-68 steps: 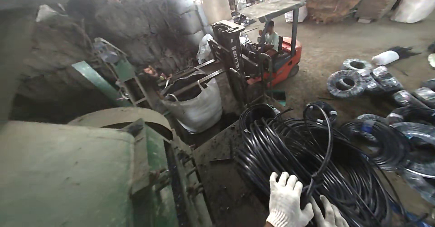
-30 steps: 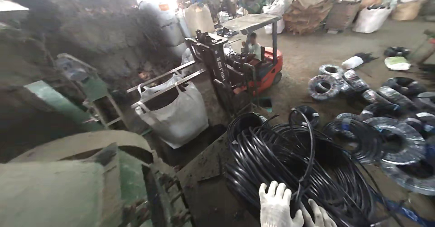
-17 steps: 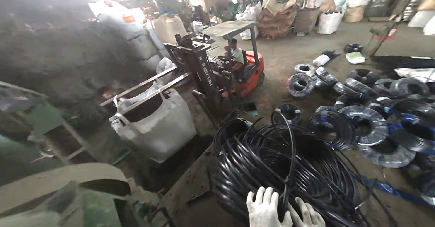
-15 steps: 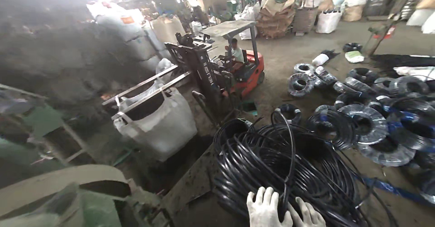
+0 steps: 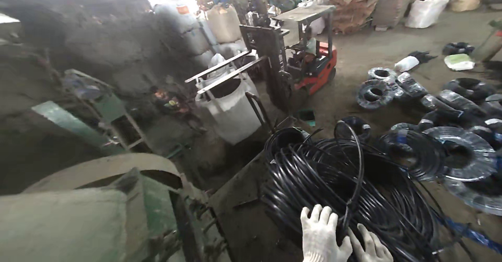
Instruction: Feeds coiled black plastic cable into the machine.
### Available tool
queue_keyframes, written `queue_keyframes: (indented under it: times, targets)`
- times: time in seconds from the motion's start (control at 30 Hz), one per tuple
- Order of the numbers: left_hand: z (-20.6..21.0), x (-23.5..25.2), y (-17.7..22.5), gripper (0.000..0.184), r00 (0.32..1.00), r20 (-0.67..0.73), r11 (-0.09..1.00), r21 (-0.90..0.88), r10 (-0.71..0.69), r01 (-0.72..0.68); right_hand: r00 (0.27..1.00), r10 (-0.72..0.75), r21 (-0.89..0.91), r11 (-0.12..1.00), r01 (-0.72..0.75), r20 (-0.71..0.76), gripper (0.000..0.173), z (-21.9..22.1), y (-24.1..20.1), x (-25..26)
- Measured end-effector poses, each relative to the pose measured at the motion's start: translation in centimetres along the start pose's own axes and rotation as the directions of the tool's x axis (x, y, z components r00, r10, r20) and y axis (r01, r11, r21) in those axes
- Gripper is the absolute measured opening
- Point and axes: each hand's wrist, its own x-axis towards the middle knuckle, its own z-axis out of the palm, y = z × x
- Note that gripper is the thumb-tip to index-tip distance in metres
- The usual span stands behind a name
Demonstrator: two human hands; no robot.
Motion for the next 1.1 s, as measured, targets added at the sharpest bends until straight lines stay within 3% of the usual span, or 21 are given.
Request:
queue_keyframes:
  times: [0.57, 1.1]
  targets:
    - [0.19, 0.05, -0.18, 0.052, 1.0, -0.02, 0.999, -0.046, -0.014, 0.013, 0.998, -0.02, -0.025, 1.0, 0.019, -0.055, 0.108, -0.09, -0.47, 0.02]
    - [0.28, -0.05, -0.21, 0.053, 1.0, -0.013, 0.998, -0.064, -0.014, 0.013, 1.0, -0.002, -0.041, 0.999, 0.001, -0.018, 0.112, -0.24, -0.7, -0.01]
